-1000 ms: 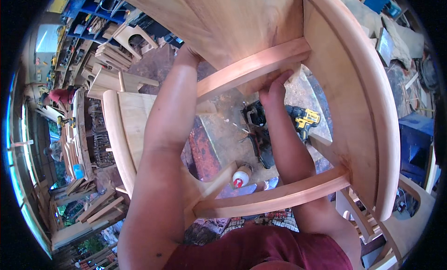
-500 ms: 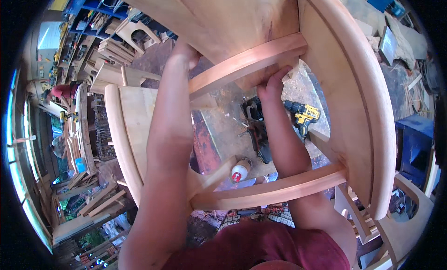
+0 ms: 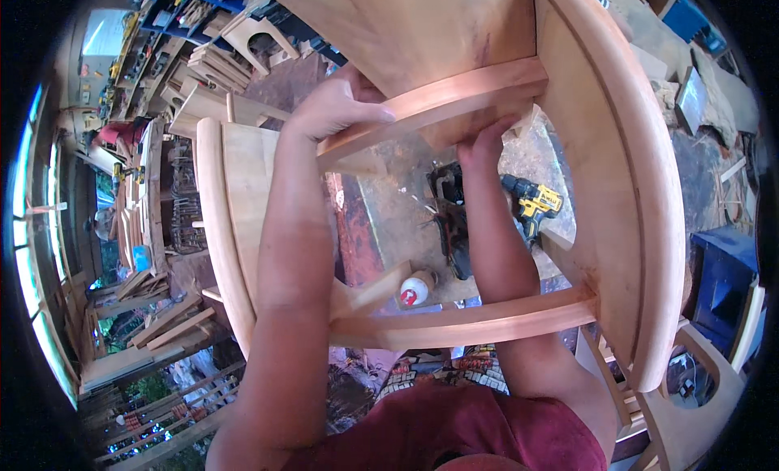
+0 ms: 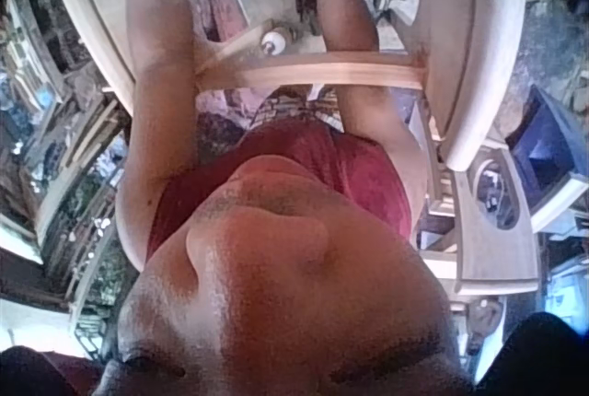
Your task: The person applies glue to the joints of a wooden chair frame using a glue bottle, fits a wooden board onto the frame, and secures it in place with a clamp.
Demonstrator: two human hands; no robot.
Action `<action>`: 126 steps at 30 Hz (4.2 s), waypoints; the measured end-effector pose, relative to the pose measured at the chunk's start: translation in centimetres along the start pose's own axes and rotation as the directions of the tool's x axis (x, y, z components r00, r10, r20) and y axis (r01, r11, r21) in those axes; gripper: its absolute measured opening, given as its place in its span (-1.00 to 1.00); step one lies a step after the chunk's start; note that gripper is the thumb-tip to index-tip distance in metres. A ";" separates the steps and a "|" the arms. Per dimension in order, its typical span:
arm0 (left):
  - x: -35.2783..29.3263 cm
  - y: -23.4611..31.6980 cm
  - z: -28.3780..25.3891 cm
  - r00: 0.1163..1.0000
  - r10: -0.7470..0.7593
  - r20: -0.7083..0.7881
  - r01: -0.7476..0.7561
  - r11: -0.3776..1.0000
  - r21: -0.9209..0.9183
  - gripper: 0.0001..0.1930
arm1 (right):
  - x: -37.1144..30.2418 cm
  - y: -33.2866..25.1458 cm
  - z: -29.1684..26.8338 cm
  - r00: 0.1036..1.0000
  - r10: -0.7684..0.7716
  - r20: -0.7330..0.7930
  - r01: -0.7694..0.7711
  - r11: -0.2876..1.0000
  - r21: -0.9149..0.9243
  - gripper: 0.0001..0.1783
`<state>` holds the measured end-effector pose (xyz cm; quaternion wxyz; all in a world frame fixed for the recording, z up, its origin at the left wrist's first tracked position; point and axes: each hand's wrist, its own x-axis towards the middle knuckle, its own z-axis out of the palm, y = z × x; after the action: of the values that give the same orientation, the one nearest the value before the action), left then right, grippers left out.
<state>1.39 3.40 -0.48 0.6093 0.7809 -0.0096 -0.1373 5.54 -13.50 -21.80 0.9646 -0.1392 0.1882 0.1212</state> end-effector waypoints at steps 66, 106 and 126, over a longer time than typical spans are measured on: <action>2.1 -2.6 0.9 0.945 0.133 -0.299 -0.084 0.981 0.172 -0.22 | -11.1 -2.3 -7.3 0.872 0.460 -0.169 0.126 -0.544 -0.829 -0.15; 1.5 -1.4 1.7 0.922 0.130 -0.365 -0.031 0.964 0.265 -0.14 | -8.6 10.4 -2.7 0.911 0.144 0.385 0.272 0.493 -0.826 -0.32; 0.8 -0.9 1.8 0.932 0.090 -0.350 -0.053 0.992 0.114 -0.15 | -2.7 11.4 -2.0 0.841 -0.079 0.535 0.511 0.437 -0.740 -0.82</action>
<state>1.58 1.77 -1.87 0.5648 0.8222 0.0649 0.0288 -0.80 -4.03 -25.06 0.7835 -0.6033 -0.1404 0.0498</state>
